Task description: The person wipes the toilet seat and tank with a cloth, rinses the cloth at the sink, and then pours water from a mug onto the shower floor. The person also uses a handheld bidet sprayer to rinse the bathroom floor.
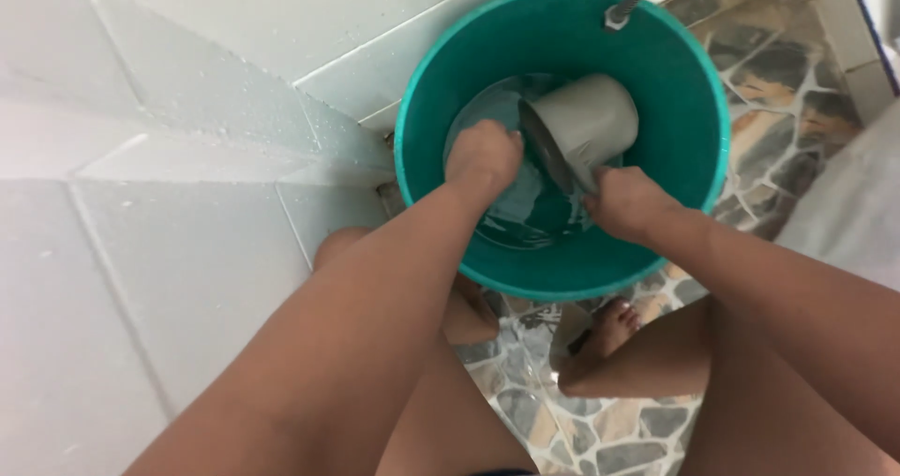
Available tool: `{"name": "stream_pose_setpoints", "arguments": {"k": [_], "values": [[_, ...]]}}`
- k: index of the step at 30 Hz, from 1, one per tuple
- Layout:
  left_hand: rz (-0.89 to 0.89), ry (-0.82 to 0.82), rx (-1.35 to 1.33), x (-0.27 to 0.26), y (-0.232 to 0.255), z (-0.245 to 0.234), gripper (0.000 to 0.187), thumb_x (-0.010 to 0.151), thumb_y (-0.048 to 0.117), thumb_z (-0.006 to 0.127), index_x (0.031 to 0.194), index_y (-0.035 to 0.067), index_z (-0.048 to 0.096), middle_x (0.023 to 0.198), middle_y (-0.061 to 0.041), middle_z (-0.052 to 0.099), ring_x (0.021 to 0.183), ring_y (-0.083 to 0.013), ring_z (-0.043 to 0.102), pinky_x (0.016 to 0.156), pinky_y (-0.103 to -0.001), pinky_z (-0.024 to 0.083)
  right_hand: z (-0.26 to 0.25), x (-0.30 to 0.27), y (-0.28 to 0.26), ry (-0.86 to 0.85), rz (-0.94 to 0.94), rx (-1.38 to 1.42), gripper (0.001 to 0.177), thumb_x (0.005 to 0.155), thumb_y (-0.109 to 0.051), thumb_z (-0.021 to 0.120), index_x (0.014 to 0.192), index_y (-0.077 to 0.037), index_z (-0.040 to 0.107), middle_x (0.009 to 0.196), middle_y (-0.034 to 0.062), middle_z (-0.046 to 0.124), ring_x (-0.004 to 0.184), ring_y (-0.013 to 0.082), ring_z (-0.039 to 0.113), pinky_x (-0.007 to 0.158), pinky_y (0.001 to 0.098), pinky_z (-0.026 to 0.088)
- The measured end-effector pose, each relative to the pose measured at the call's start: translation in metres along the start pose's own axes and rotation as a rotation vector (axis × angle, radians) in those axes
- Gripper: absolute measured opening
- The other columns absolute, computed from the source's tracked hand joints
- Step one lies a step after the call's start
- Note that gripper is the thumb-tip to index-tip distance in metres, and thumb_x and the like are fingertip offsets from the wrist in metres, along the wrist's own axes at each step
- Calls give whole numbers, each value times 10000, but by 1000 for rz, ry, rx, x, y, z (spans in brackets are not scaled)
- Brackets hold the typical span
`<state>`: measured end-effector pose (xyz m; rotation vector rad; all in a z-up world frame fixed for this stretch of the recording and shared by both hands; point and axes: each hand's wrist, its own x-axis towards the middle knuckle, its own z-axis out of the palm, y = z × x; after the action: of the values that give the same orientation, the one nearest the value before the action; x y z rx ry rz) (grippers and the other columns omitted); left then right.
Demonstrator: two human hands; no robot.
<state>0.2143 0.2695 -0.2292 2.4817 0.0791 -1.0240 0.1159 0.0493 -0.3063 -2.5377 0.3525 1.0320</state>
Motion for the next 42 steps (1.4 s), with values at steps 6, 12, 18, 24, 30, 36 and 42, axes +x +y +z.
{"name": "stream_pose_setpoints", "arguments": {"k": [6, 12, 18, 24, 30, 36, 42], "values": [[0, -3, -44, 33, -24, 31, 499, 963, 427, 473, 1168, 60, 740, 1254, -195, 718, 1232, -378, 663, 1040, -457, 553, 43, 27, -13, -86, -129, -335, 301, 891, -236, 602, 1093, -85, 767, 902, 186, 795, 832, 376, 792, 632, 468, 644], [-59, 15, -97, 28, -24, 16, 494, 985, 408, 479, 1197, 50, 746, 1282, -214, 712, 1254, -391, 656, 1032, -467, 549, -13, -22, -21, -224, 56, 897, 418, 942, -225, 631, 1233, 74, 634, 842, 213, 654, 551, 179, 530, 382, 245, 380], [-88, 79, -85, -18, -3, -13, 477, 1002, 384, 439, 1139, 57, 759, 1185, -197, 744, 1173, -372, 702, 974, -454, 579, -31, -91, 8, -276, 24, 1368, 378, 1004, -158, 592, 1347, 2, 597, 833, 135, 531, 513, 81, 377, 313, 153, 193], [-9, 242, -15, -83, 29, -36, 428, 968, 381, 476, 1037, 70, 761, 1014, -204, 769, 1077, -393, 730, 905, -538, 599, -83, -203, 30, -238, -21, 1534, 399, 1007, -106, 571, 1397, -28, 588, 826, 151, 517, 471, 53, 356, 304, 155, 191], [42, 284, -4, -174, 103, -68, 375, 990, 317, 505, 966, 64, 780, 905, -194, 768, 965, -395, 757, 816, -502, 637, -146, -328, 62, -171, -54, 1603, 398, 968, -42, 583, 1360, 24, 599, 786, 186, 496, 454, 83, 363, 279, 186, 217], [84, 244, 17, -243, 196, -75, 417, 994, 438, 466, 1041, 148, 761, 1006, -168, 772, 1069, -395, 726, 899, -528, 609, -177, -427, 112, 37, 22, 1740, 353, 985, -58, 575, 1321, 45, 607, 818, 192, 508, 457, 79, 332, 278, 192, 206], [227, 165, 55, -262, 264, -38, 403, 994, 393, 464, 1024, 110, 749, 1023, -189, 763, 1080, -414, 719, 918, -542, 597, -225, -458, 126, 258, 110, 1776, 250, 1020, -68, 527, 1241, 25, 594, 873, 153, 501, 513, 41, 343, 330, 162, 200]]}}
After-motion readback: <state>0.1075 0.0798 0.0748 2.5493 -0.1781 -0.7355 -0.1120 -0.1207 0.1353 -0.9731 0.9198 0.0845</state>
